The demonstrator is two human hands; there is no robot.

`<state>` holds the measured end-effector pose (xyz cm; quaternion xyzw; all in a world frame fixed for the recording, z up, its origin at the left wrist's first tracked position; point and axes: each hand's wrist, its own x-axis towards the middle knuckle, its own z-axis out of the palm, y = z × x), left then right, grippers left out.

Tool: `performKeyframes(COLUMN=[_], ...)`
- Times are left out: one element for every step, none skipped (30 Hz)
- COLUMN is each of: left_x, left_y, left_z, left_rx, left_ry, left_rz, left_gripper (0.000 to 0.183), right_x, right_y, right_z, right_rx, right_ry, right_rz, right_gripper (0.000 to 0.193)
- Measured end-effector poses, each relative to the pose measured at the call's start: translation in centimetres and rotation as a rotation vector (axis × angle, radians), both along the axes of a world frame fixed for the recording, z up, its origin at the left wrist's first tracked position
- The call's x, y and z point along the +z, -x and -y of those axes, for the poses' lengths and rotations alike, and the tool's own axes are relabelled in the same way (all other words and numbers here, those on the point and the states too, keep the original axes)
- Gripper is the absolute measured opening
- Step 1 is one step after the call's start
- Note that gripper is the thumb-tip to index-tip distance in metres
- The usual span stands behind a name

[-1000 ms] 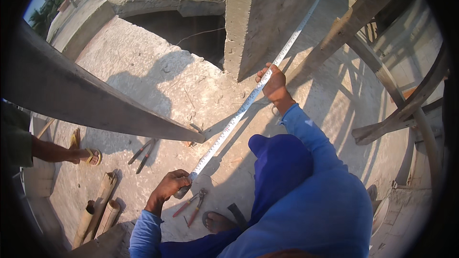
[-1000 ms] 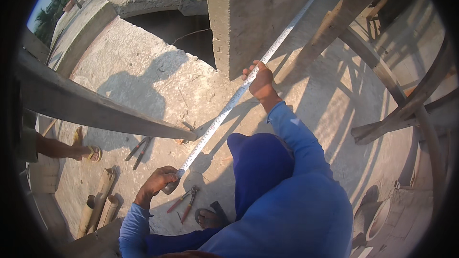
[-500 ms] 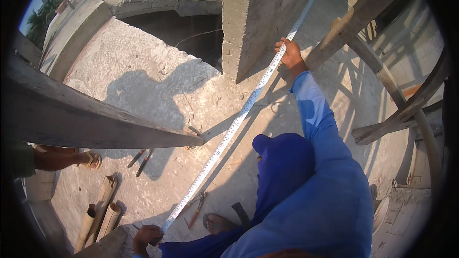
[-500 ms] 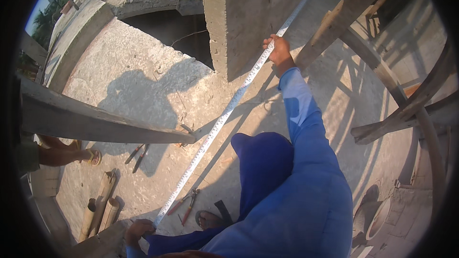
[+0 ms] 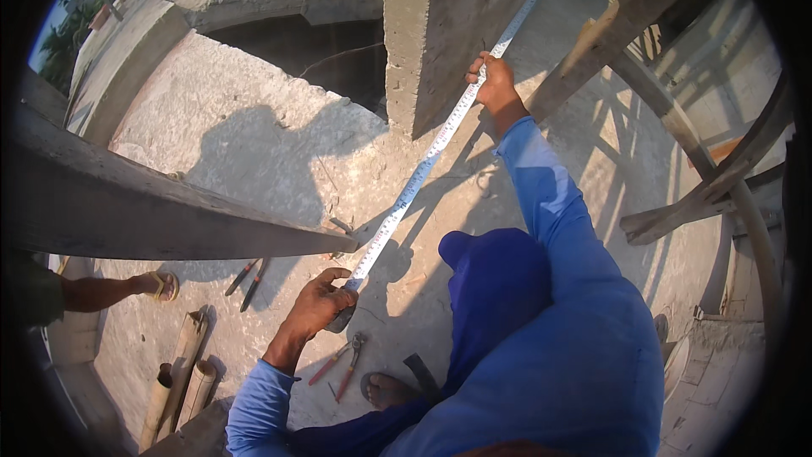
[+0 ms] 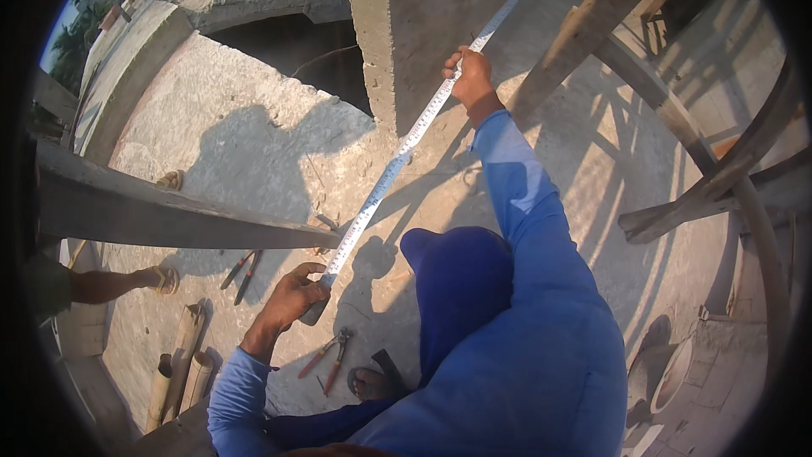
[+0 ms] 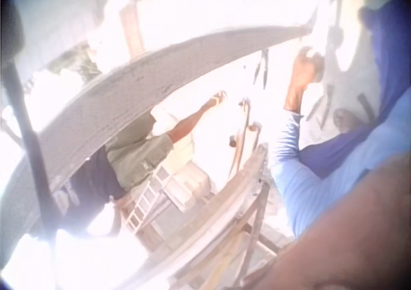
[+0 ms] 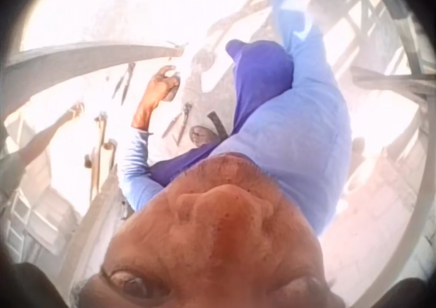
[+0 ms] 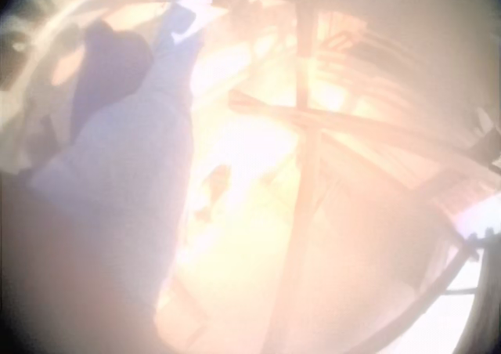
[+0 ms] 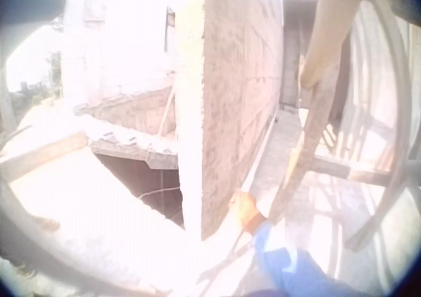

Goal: The person measures, hammers, and adjusts a metal stud within a concrete structure, using a measuring tape, a hammer, and pliers.

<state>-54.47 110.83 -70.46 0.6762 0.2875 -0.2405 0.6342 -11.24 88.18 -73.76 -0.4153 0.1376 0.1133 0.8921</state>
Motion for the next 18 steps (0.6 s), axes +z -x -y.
performKeyframes(left_x=[-0.6,-0.2,-0.5,-0.3,-1.0,-2.4,-1.9,-1.7,-1.3,-1.5,-1.8,-1.7,-2.0,-2.7,-3.4,-3.6,-3.4,-3.4], left_y=[2.3,4.9,8.4,11.6,15.3,18.4,19.5,20.4,20.4,19.8,18.9,18.0,17.1,16.1,14.9,13.2,11.4,9.1], left_z=[-1.0,-2.0,-3.5,-4.3,-5.4,-6.3,-5.7,-5.7,-5.7,-5.4,-4.9,-4.5,-4.4,-4.4,-4.4,-4.2,-3.8,-3.1], left_rx=[-0.026,-0.088,-0.059,-0.032,0.050,0.065,-0.009,0.024,0.053,0.044,0.034,0.032,-0.002,-0.036,-0.076,-0.095,-0.093,-0.100], left_ry=[-0.002,-0.116,-0.085,-0.070,0.007,0.031,-0.108,-0.030,0.050,0.037,0.024,0.007,-0.045,-0.096,-0.144,-0.142,-0.147,-0.146], left_rz=[-0.069,-0.131,-0.198,-0.229,-0.317,-0.358,-0.277,-0.316,-0.354,-0.343,-0.331,-0.324,-0.311,-0.298,-0.282,-0.263,-0.248,-0.230], left_gripper=[0.034,0.031,0.029,0.030,0.029,0.027,0.026,0.027,0.028,0.027,0.025,0.024,0.023,0.022,0.021,0.020,0.020,0.021], right_x=[-0.2,-0.1,0.1,0.4,0.4,0.5,0.4,0.5,0.4,0.3,0.3,0.2,0.6,0.9,1.3,1.4,1.5,1.5], right_y=[-1.0,-2.0,-2.9,-3.7,-4.4,-5.0,-5.6,-6.0,-6.5,-7.1,-7.7,-8.1,-8.7,-9.2,-9.7,-10.2,-10.6,-11.6], right_z=[0.9,1.7,1.8,1.8,1.8,2.3,2.5,2.4,2.7,3.0,3.6,3.8,4.0,4.2,4.5,4.8,5.0,5.9], right_rx=[-0.006,-0.010,-0.008,-0.016,-0.006,0.000,0.005,0.002,0.008,0.014,0.019,-0.004,-0.029,-0.054,-0.040,-0.026,-0.012,-0.009], right_ry=[-0.003,-0.013,-0.036,-0.020,-0.018,-0.005,0.013,0.015,0.031,0.047,0.063,0.091,0.115,0.139,0.113,0.087,0.061,0.080], right_rz=[0.005,0.015,0.023,0.009,0.017,0.027,0.037,0.003,0.011,0.018,0.025,0.033,0.045,0.058,0.074,0.088,0.102,0.121], right_gripper=[0.012,0.011,0.011,0.012,0.013,0.014,0.014,0.016,0.016,0.016,0.016,0.016,0.016,0.017,0.017,0.017,0.017,0.017])
